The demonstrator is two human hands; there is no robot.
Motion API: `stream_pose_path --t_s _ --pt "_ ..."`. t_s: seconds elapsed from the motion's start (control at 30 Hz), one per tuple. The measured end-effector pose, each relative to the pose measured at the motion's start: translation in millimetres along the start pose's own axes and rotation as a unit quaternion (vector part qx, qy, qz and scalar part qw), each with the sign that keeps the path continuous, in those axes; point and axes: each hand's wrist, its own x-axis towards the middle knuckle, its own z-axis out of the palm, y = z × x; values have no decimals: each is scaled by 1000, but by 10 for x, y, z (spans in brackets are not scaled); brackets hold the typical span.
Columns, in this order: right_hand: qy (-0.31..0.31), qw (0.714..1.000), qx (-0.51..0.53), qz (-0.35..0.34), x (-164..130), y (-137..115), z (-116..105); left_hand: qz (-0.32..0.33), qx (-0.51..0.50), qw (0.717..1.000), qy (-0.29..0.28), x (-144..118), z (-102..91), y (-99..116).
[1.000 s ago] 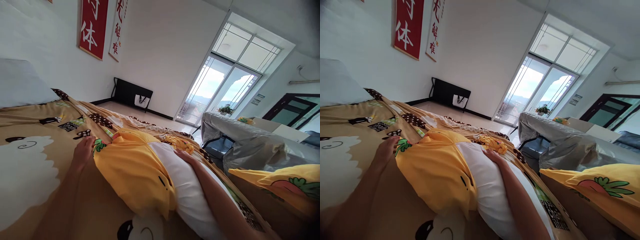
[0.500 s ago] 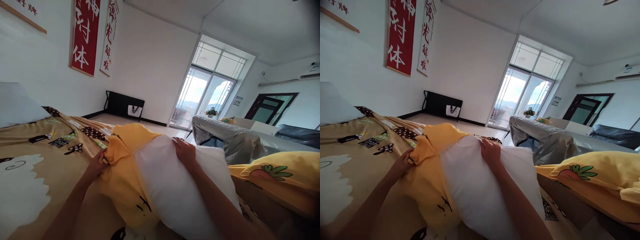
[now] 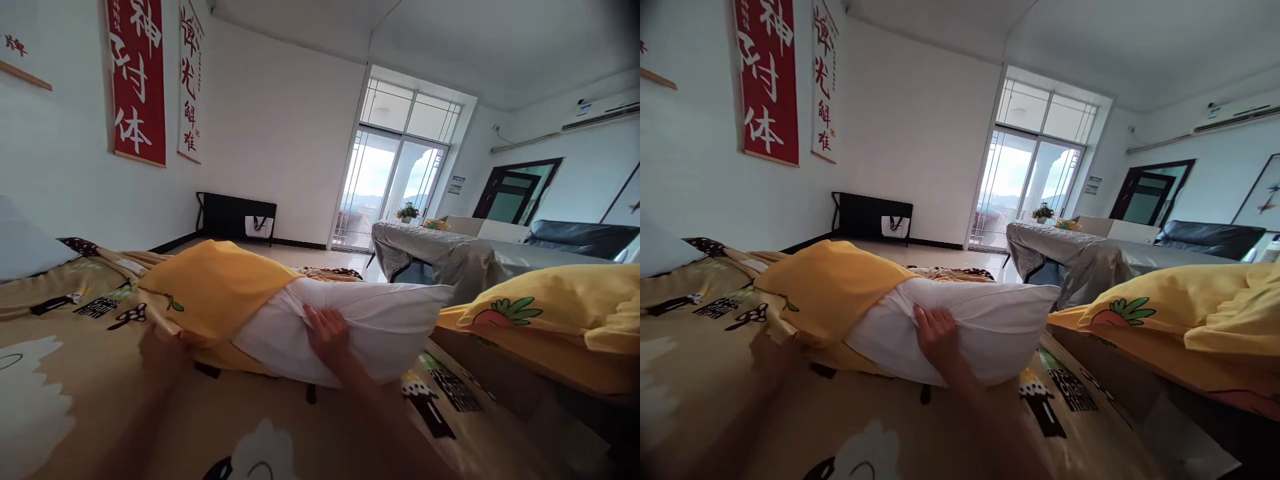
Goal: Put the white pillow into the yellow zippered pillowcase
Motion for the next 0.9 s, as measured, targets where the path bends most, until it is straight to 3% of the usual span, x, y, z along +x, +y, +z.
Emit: stream_pose_path --t_s 0.07,0.13,0.23,0.3,0.43,0.53,0.7,0.8,0.9 --pt "12 999 12 29 -1 -115 27 86 -13 991 103 -108 -117 163" --pt "9 1000 21 15 13 -199 -4 237 -42 961 136 -268 -210 419" --pt "8 999 32 -11 -2 -278 -101 447 -30 893 51 -520 -217 942" --pt "10 999 38 -17 -28 -293 -167 528 16 849 -4 -631 -126 1333" --pt "8 998 46 -41 -62 -246 -243 535 161 818 -137 -695 129 1991" --pt "-14 998 47 -45 -50 -190 -271 493 270 809 -174 -681 248 2257" --pt "-65 996 19 -55 110 -52 -444 465 322 810 -154 -627 305 2364" --pt "-77 996 -30 11 273 99 -524 478 316 804 -156 -631 328 2327" --pt "-122 992 -23 38 392 218 -431 480 294 815 -140 -654 370 2287"
